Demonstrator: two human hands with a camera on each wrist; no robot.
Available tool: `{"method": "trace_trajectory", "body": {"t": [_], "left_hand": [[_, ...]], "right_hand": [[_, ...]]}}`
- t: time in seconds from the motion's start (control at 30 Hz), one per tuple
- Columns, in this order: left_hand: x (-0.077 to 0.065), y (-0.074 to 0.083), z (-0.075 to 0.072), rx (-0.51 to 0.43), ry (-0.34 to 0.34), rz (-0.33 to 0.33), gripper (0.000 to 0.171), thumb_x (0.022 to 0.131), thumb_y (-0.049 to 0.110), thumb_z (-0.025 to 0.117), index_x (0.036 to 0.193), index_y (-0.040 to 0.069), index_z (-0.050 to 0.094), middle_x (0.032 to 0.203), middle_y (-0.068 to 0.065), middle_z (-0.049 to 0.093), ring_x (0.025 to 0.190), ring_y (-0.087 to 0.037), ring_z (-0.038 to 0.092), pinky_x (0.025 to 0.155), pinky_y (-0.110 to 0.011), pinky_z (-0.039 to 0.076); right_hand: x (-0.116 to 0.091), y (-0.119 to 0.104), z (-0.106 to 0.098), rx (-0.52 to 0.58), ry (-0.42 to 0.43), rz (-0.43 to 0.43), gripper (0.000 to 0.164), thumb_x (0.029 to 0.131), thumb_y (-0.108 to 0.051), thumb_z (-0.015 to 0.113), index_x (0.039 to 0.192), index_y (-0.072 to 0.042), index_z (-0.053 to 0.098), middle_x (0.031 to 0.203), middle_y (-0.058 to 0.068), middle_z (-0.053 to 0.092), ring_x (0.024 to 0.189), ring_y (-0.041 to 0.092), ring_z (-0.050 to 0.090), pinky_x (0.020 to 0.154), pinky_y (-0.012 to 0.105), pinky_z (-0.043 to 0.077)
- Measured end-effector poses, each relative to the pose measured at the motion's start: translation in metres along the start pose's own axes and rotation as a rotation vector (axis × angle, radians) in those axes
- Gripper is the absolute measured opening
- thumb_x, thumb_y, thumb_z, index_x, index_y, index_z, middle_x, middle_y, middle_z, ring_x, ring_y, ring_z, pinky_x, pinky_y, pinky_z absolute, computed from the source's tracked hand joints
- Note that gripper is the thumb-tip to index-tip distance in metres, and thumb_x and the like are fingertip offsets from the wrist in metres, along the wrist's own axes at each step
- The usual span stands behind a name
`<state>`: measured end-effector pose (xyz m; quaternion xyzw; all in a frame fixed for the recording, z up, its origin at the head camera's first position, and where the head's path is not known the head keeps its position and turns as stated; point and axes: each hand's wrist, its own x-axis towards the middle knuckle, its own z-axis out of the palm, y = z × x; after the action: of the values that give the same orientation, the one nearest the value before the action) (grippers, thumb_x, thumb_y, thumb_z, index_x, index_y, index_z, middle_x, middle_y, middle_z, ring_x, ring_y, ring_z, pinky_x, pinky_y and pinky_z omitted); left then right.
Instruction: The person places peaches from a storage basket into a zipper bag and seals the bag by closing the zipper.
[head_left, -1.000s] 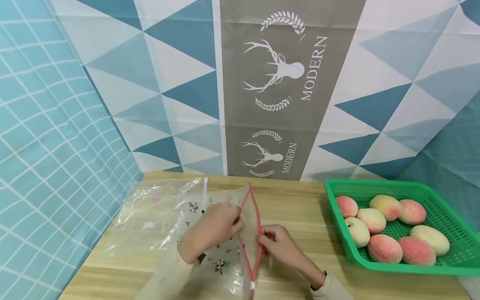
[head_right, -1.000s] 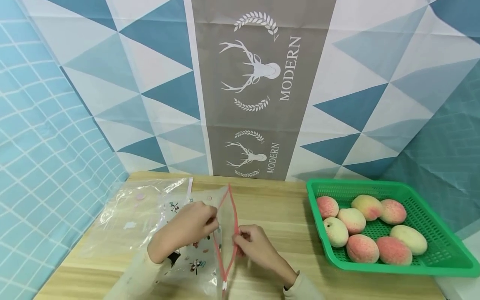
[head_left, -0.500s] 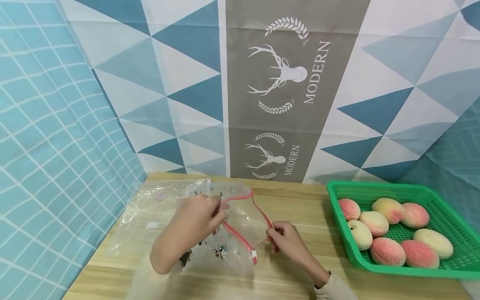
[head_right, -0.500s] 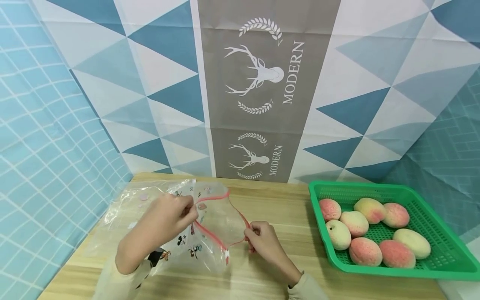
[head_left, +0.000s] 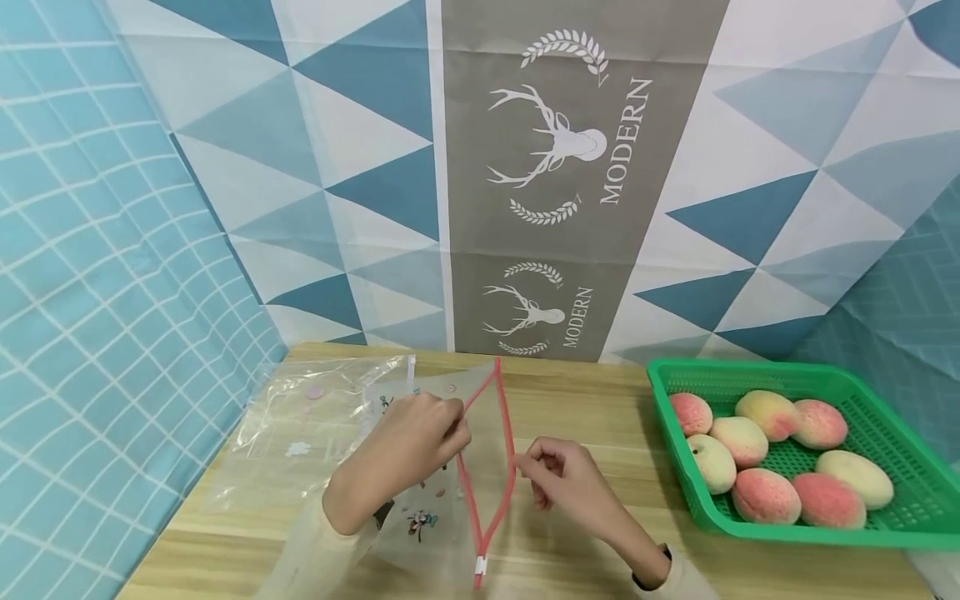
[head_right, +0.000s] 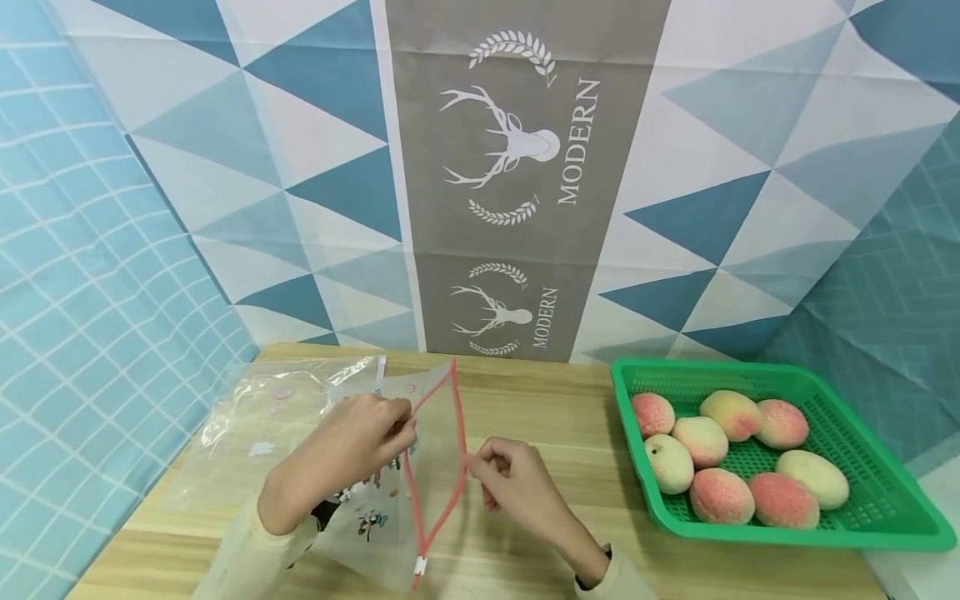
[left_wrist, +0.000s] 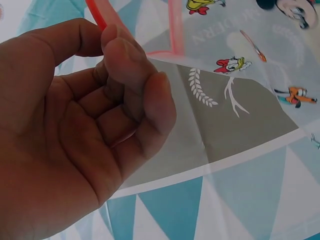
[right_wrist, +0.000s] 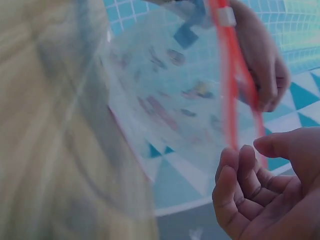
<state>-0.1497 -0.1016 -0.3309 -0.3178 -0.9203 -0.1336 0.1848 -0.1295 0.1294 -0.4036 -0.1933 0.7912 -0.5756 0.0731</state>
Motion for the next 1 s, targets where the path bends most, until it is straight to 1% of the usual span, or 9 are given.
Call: {"method": "trace_trajectory", "body": {"t": [0.1,0.3,0.43,0.53,0.63,0.7,0.8,0.9,1.0], "left_hand": [[0.0,-0.001,0.002,-0.006,0.001,0.006,0.032,0.077,0.011,0.045,0.049,0.021,0.033,0.042,0.013,0.018,0.037,0.003,0.016,0.037,-0.016,0.019],[0.003,-0.001,-0.001,0.0,-0.027,0.004,0.032,0.078,0.012,0.045,0.049,0.021,0.035,0.044,0.013,0.017,0.041,0.001,0.013,0.039,-0.016,0.018],[0.005,0.0,-0.001,0.013,-0.083,-0.012,0.03,0.078,0.012,0.046,0.05,0.021,0.038,0.045,0.012,0.02,0.041,0.0,0.016,0.039,-0.016,0.019],[0.005,0.0,0.0,0.02,-0.115,-0.014,0.029,0.078,0.013,0.045,0.051,0.02,0.039,0.046,0.011,0.021,0.043,-0.001,0.017,0.04,-0.016,0.02],[0.005,0.001,-0.001,0.017,-0.121,-0.016,0.029,0.079,0.014,0.046,0.052,0.021,0.04,0.047,0.011,0.021,0.044,-0.001,0.018,0.04,-0.016,0.021],[0.005,0.0,-0.002,0.015,-0.118,-0.02,0.029,0.079,0.013,0.046,0.052,0.021,0.04,0.047,0.011,0.021,0.043,-0.001,0.018,0.04,-0.016,0.021],[0.004,-0.001,-0.004,0.015,-0.115,-0.023,0.03,0.079,0.013,0.046,0.052,0.021,0.04,0.047,0.011,0.02,0.043,-0.001,0.016,0.04,-0.016,0.02],[0.003,-0.001,-0.005,0.019,-0.115,-0.014,0.031,0.079,0.012,0.045,0.05,0.02,0.039,0.047,0.011,0.018,0.044,-0.001,0.014,0.04,-0.016,0.018],[0.001,-0.002,-0.005,0.023,-0.113,-0.011,0.031,0.078,0.011,0.045,0.049,0.02,0.038,0.047,0.011,0.017,0.045,-0.002,0.013,0.041,-0.017,0.018]], "right_hand": [[-0.007,-0.013,-0.016,-0.086,0.088,-0.007,0.02,0.088,-0.033,0.054,0.084,-0.015,0.062,0.059,0.007,0.056,0.051,0.019,0.056,0.049,0.031,0.048],[-0.036,-0.045,-0.067,-0.291,0.335,-0.082,0.012,0.088,-0.028,0.054,0.094,-0.019,0.06,0.07,0.0,0.06,0.063,0.013,0.06,0.058,0.028,0.05],[-0.054,-0.053,-0.094,-0.478,0.434,-0.081,0.013,0.089,-0.028,0.054,0.101,-0.026,0.058,0.078,-0.01,0.061,0.069,0.005,0.06,0.063,0.022,0.048],[-0.067,-0.051,-0.11,-0.654,0.498,-0.097,0.018,0.087,-0.029,0.056,0.105,-0.028,0.059,0.086,-0.012,0.063,0.074,-0.003,0.057,0.063,0.014,0.045],[-0.08,-0.055,-0.126,-0.794,0.553,-0.096,0.023,0.086,-0.027,0.059,0.108,-0.021,0.061,0.09,-0.006,0.064,0.077,-0.003,0.055,0.06,0.011,0.043],[-0.086,-0.053,-0.139,-0.85,0.549,-0.066,0.028,0.086,-0.029,0.058,0.11,-0.014,0.06,0.095,0.001,0.063,0.081,0.006,0.057,0.062,0.017,0.045],[-0.091,-0.042,-0.161,-0.894,0.483,0.028,0.039,0.087,-0.032,0.056,0.116,-0.005,0.054,0.103,0.014,0.06,0.086,0.028,0.057,0.066,0.035,0.046],[-0.092,-0.021,-0.18,-0.925,0.356,0.171,0.054,0.088,-0.038,0.053,0.121,0.004,0.046,0.109,0.027,0.054,0.091,0.043,0.053,0.065,0.047,0.043],[-0.091,0.0,-0.196,-0.915,0.204,0.33,0.069,0.087,-0.046,0.049,0.124,0.012,0.038,0.111,0.033,0.051,0.096,0.049,0.049,0.066,0.047,0.044]]}}
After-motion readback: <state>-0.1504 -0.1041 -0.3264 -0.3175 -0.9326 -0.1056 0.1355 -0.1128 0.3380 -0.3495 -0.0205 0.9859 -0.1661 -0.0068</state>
